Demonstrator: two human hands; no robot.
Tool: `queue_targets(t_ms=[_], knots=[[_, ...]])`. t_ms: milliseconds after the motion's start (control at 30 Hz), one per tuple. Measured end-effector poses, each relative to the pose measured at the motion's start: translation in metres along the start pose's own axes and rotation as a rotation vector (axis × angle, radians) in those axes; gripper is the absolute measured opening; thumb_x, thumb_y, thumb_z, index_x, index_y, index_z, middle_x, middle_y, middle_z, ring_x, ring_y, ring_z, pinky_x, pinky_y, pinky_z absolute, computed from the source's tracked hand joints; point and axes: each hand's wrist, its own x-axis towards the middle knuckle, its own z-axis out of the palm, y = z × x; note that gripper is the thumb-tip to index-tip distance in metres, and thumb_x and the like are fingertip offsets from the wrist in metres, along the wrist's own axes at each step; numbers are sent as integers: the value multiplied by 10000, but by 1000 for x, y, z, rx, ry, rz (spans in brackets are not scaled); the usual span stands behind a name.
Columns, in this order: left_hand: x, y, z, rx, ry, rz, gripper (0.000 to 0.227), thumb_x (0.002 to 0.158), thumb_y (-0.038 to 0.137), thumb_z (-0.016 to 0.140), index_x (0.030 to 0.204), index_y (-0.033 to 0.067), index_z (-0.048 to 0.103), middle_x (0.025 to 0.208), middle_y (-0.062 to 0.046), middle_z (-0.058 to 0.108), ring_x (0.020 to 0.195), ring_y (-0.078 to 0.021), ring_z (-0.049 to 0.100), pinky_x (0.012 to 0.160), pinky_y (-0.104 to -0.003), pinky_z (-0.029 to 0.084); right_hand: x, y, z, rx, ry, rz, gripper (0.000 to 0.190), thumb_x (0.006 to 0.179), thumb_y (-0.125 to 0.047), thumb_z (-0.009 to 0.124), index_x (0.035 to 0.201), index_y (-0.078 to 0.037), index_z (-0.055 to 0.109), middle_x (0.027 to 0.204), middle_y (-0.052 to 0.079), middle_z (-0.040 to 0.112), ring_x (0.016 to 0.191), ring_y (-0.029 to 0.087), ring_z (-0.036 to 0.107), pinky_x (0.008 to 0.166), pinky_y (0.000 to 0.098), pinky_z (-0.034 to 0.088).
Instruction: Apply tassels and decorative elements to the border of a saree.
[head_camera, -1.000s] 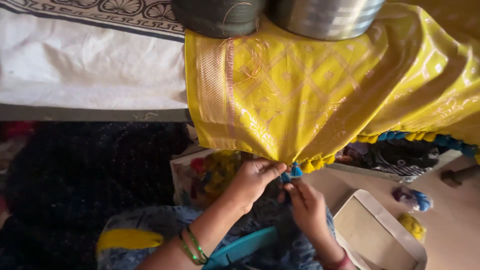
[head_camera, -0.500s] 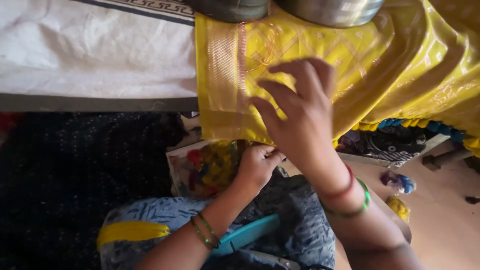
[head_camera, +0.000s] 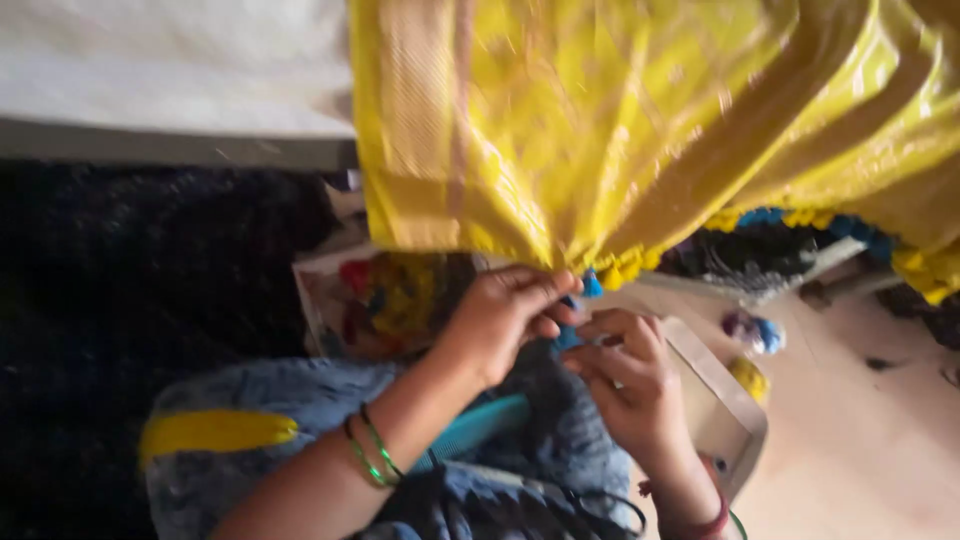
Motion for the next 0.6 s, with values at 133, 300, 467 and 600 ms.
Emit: queue_targets(t_ms=[133,300,467,600], knots=[[3,-7,-11,-181,-61,53,219,1009,187,719,1046,-28,743,866,-68,681,678,-83,619,581,-186,476,-21,21,-25,225,15,172,163,719,-45,779,872,-101,784,1173,69,697,1192,251,659,920,367,582],[-1,11,-12,-219,1,140,191,966,171,697,1017,-9,735,961,-56,729,710,-77,621,598,-191,494,-47,72,-50,1467,260,31,196,860,-235,824,1041,-171,781,1356,88,688,1403,351,555,1190,578,400],[-6,12,-14,-160,-15,189,186,978,172,699,1022,-6,732,969,-49,728,699,-73,607,590,-189,478,-111,185,-79,1885,341,-116,172,918,-173,821,1031,-109,708,1066,-22,699,1025,136,638,1051,400,476],[-10,10,-9,-136,-117,164,207,1018,187,708,1042,-13,753,863,-37,668,668,-56,585,544,-188,420,-75,114,-67,972,484,-176,191,819,-45,834,961,-145,754,934,-4,627,772,98,545,604,213,475]])
